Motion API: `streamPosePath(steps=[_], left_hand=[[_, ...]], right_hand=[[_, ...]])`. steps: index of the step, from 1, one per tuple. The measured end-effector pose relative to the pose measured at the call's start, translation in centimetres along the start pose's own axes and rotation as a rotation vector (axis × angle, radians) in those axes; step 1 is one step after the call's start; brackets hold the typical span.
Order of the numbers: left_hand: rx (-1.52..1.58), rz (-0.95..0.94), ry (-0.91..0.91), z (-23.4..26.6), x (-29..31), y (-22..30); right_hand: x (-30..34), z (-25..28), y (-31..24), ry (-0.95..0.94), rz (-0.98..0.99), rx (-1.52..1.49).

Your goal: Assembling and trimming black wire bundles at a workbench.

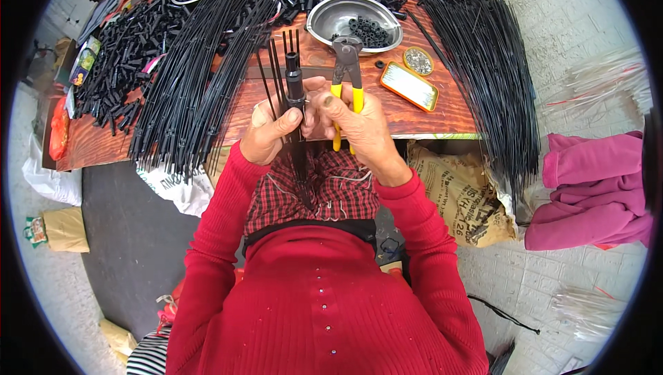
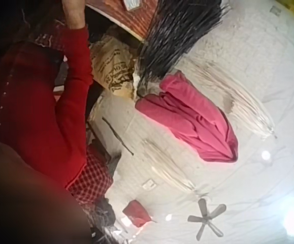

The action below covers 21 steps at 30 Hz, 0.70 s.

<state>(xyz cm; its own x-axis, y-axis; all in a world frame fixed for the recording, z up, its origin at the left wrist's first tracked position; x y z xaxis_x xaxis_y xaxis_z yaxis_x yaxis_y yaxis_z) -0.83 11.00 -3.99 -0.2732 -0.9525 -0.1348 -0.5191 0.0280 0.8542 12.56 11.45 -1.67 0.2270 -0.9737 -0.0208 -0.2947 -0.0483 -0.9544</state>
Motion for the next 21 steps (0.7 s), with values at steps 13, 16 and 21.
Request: streamPosePath(steps=[13, 16, 21], left_hand=[[0.084, -0.056, 0.015, 0.9, -0.3, -0.4], [0.099, -0.049, 0.030, 0.7, -0.2, -0.4], [0.096, -0.057, 0.009, 0.6, -0.3, -0.5]], right_hand=[[2.3, 3.3, -1.8, -0.369, -0.157, 0.608], [2.2, 2.9, -2.4, -0.421, -0.158, 0.641], [1.8, 2.6, -2.4, -0.442, -0.233, 0.606]])
Point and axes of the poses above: each hand's wrist, its own x-axis away from the middle knuckle, its own z-axis out of the back of the hand, y = z × x, the point moved 6 cm from there along -x, towards the middle knuckle, and after that the axes turned 9 degrees about y, right-handed, at the moved point
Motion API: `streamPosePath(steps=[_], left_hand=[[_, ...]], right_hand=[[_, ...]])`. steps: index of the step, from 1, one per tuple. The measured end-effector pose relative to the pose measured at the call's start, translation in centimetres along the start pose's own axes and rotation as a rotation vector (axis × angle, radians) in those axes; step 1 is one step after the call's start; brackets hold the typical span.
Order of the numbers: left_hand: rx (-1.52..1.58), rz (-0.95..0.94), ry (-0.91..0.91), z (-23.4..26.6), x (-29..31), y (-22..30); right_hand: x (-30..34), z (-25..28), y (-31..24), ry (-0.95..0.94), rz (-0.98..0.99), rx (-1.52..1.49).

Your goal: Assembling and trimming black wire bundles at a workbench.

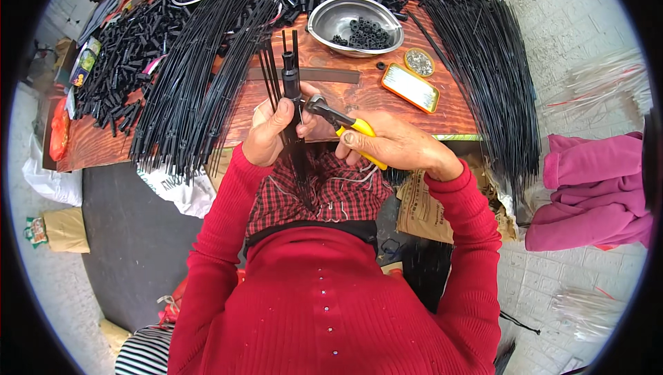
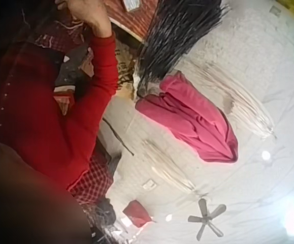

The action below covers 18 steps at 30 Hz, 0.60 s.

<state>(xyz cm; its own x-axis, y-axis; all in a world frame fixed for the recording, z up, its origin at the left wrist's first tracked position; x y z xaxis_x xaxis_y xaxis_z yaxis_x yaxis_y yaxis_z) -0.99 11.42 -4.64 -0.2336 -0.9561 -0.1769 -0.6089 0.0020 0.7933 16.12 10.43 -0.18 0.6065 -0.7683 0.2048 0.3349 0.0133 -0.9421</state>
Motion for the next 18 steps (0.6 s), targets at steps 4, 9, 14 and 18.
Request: streamPosePath(steps=[4, 9, 14, 18], left_hand=[[0.002, -0.004, 0.000, -0.01, 0.03, 0.02], [0.007, 0.004, 0.001, -0.17, 0.18, 0.08], [-0.002, 0.011, 0.016, -0.08, 0.21, 0.02], [-0.038, -0.016, 0.032, -0.25, 0.41, -0.02]], right_hand=[[-0.18, 0.13, -0.40, -0.038, -0.007, -0.001], [-0.36, -0.01, -1.01, -0.069, -0.038, 0.006], [-0.39, -0.18, -0.96, -0.080, -0.093, -0.011], [-0.46, -0.54, -0.46, -0.028, -0.072, 0.012]])
Point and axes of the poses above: each hand's wrist, its own x-axis away from the middle knuckle, its own z-axis out of the back of the hand, y = z × x, the point moved 6 cm from there along -x, towards the middle knuckle, and after that the axes turned 9 degrees about y, right-handed, at the moved point
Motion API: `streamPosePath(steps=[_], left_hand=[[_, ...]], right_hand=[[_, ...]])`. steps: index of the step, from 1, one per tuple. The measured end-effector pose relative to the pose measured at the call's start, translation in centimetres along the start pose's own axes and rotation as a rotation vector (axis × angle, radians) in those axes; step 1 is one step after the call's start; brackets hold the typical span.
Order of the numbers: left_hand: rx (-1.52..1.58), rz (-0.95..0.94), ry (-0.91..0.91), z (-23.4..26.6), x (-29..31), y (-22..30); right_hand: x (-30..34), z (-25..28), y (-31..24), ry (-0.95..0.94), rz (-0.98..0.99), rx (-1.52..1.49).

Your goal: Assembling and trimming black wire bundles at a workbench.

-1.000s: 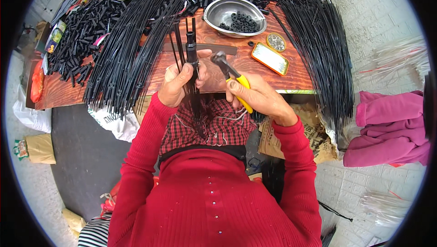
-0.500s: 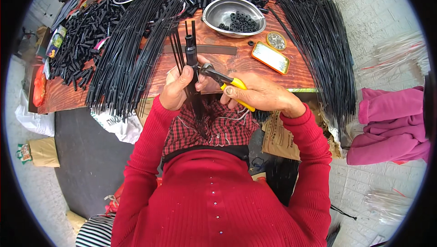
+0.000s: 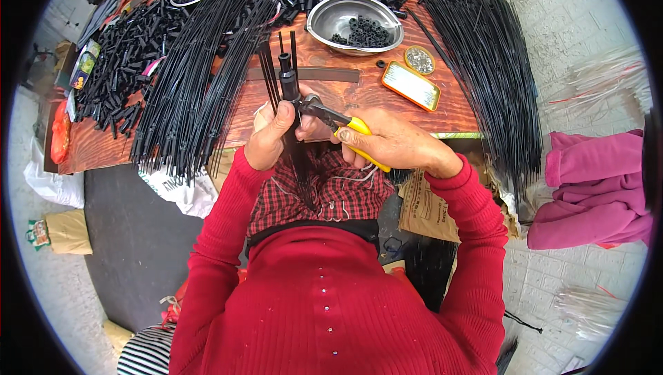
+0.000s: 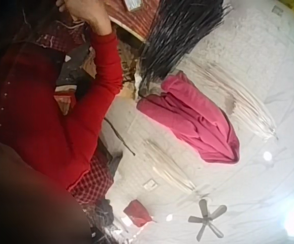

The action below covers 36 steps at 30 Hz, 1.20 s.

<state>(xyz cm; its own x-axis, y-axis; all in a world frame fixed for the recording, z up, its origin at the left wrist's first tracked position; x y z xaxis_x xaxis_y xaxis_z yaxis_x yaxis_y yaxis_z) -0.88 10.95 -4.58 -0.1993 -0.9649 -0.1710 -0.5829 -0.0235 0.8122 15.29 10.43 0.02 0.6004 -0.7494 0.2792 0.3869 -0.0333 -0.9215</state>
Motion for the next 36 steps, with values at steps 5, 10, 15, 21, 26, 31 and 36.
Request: streamPosePath(steps=[5, 10, 15, 21, 26, 31, 36], left_hand=[[-0.120, -0.014, -0.054, -0.4, -0.3, 0.1], [-0.129, -0.007, -0.050, -0.6, -0.3, 0.1], [-0.205, -0.013, -0.017, -0.6, 0.2, 0.0], [-0.053, 0.033, -0.045, -0.6, 0.0, -0.4], [-0.059, 0.021, -0.029, -0.4, 0.0, -0.6], [-0.130, 0.005, -0.016, -0.4, -0.2, -0.5], [-0.209, 0.020, 0.012, 0.0, -0.3, -1.0]], right_hand=[[0.6, 0.4, -0.8, 0.284, 0.127, 0.376], [1.0, 0.6, -1.5, 0.495, 0.316, 0.806], [0.2, 0.7, -0.3, 0.171, -0.031, 0.219], [0.2, 0.9, -0.6, -0.109, -0.109, 0.037], [-0.4, 1.5, -0.4, -0.170, -0.190, 0.021], [-0.8, 2.1, -0.6, -0.167, -0.256, 0.075], [-0.8, 3.0, -1.6, -0.048, -0.248, 0.389]])
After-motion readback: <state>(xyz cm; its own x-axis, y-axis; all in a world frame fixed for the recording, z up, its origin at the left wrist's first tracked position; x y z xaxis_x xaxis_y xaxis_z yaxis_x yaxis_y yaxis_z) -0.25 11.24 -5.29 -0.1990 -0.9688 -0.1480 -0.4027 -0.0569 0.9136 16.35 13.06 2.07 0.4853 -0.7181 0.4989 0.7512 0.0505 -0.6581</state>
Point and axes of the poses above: each hand's wrist, its own x-axis away from the middle knuckle, its own z-axis out of the back of the hand, y = z × x, the point moved 6 cm from there along -x, towards the middle knuckle, and after that the axes turned 9 degrees about y, right-handed, at the moved point
